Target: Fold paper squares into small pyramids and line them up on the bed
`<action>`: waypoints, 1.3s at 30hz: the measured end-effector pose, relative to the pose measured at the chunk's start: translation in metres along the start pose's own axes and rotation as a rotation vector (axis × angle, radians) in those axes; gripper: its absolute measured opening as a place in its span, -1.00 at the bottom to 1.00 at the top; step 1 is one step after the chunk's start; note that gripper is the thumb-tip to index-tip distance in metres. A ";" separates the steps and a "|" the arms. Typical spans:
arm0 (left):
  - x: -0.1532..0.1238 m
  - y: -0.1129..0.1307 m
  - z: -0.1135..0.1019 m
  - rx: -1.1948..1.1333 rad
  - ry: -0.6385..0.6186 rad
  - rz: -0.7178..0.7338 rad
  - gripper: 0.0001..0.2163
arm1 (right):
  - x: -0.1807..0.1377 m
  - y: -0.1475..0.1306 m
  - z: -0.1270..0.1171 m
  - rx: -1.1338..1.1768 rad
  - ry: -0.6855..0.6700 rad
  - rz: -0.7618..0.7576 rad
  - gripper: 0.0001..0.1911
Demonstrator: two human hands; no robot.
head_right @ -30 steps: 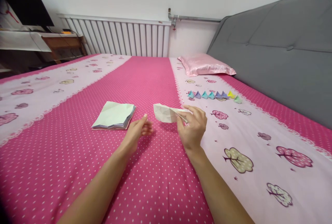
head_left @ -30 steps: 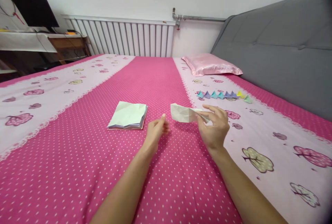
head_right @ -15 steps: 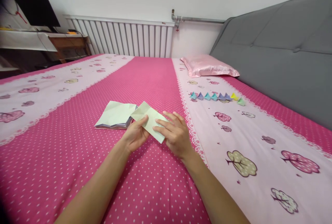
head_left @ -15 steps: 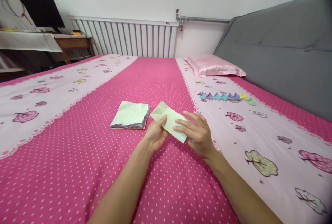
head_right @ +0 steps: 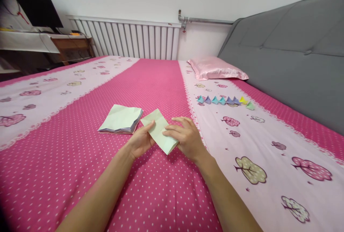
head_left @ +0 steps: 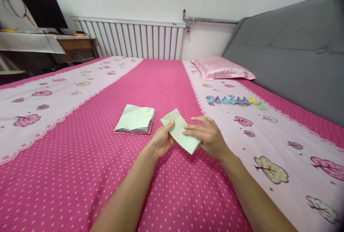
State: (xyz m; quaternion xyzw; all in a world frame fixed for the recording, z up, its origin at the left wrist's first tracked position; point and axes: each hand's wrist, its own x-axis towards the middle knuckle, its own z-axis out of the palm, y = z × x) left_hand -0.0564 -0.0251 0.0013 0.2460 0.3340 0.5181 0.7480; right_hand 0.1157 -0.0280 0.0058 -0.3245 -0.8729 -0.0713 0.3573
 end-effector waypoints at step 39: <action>-0.011 -0.009 0.000 0.606 -0.477 -0.112 -0.80 | 0.006 -0.023 -0.010 0.789 -0.045 0.677 -0.75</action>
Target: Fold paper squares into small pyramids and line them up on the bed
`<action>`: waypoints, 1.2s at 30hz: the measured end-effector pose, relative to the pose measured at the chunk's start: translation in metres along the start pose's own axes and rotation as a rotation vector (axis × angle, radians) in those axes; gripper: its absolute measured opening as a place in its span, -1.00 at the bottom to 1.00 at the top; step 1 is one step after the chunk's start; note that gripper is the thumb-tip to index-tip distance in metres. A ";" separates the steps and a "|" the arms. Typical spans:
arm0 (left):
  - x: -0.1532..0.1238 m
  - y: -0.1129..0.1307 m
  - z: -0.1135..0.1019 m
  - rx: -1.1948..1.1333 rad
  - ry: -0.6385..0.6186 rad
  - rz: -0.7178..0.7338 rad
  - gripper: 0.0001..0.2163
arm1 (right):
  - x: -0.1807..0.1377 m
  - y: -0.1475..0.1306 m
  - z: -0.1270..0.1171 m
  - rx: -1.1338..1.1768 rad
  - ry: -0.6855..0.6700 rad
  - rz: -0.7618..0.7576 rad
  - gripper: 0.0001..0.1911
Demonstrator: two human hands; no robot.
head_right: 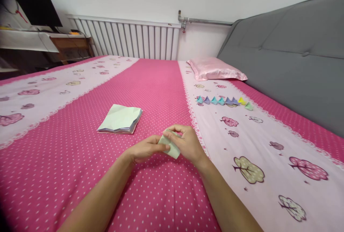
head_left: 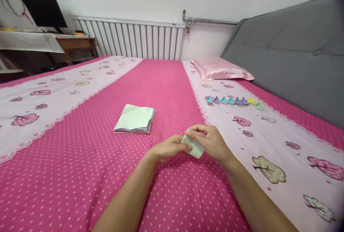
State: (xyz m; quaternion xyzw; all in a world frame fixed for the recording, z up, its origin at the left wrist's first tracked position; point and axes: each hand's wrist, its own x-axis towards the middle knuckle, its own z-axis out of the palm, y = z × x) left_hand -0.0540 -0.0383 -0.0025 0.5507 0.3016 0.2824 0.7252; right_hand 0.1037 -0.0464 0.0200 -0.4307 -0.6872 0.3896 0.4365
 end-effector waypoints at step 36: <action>0.016 -0.003 0.023 -0.041 0.435 0.323 -0.71 | 0.000 0.014 0.019 -0.035 0.733 -0.071 -0.79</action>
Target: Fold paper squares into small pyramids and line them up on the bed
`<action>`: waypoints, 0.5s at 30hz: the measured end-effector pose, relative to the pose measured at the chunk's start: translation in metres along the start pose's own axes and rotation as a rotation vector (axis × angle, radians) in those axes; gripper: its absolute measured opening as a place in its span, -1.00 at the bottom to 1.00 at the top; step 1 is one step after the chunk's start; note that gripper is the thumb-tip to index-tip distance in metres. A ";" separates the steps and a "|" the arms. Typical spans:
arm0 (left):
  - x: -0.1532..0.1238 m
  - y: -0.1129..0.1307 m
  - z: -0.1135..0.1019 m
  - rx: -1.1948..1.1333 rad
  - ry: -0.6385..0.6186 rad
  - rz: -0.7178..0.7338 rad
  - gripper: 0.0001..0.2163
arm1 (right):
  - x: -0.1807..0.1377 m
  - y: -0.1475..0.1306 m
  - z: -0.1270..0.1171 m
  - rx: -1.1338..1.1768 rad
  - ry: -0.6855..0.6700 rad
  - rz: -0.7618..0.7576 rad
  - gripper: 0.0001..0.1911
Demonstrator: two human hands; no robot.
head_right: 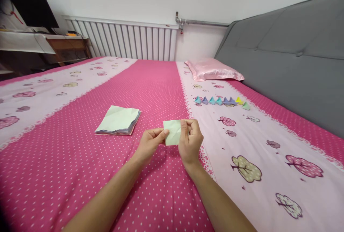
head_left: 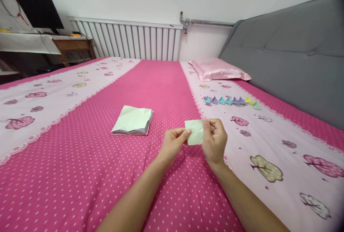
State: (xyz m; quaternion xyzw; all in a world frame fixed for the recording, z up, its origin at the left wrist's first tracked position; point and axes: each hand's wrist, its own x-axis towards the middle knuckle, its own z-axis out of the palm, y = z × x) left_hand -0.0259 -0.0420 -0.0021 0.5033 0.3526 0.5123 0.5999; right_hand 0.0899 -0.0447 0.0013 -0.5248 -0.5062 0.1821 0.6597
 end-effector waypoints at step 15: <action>-0.003 0.009 -0.025 1.153 0.161 0.452 -0.79 | 0.017 -0.002 -0.008 -0.285 -0.432 -0.438 -0.74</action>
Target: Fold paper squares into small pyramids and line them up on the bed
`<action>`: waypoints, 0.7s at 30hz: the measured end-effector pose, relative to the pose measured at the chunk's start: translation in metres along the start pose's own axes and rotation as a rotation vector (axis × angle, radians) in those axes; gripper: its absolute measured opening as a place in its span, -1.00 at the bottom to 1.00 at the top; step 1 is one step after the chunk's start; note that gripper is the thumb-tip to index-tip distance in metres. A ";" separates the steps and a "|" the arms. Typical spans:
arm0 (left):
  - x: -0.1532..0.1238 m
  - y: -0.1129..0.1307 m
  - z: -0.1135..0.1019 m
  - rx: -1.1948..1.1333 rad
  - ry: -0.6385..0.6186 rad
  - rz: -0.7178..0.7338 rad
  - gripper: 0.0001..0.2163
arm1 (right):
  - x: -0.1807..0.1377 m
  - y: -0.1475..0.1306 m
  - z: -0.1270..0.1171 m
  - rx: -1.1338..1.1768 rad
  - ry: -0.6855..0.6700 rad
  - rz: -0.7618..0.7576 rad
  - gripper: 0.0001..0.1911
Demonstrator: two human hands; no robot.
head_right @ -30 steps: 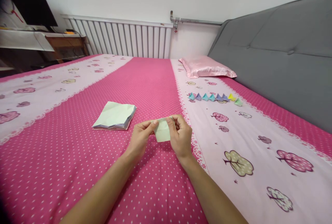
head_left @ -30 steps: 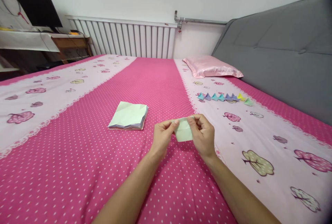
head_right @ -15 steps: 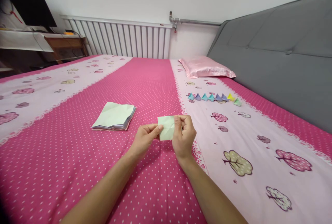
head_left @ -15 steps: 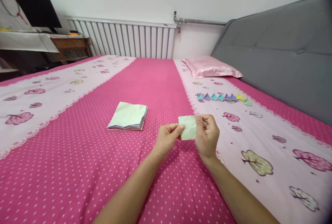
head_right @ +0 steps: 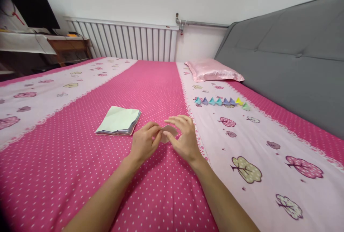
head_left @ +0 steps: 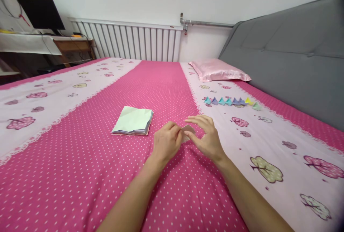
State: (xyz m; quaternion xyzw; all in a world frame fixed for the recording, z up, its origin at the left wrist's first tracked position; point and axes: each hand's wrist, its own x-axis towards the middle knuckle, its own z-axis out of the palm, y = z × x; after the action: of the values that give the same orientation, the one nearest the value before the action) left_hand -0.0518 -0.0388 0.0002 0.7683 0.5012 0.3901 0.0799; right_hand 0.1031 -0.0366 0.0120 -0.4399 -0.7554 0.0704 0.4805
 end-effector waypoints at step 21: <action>0.008 -0.009 0.003 -0.501 0.123 -0.080 -0.85 | 0.003 0.011 -0.004 0.279 0.005 0.240 -0.83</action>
State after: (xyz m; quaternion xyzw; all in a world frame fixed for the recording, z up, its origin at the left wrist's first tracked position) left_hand -0.0542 -0.0273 -0.0028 0.6790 0.4228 0.5447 0.2521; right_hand 0.1121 -0.0292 0.0100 -0.4563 -0.6790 0.2304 0.5270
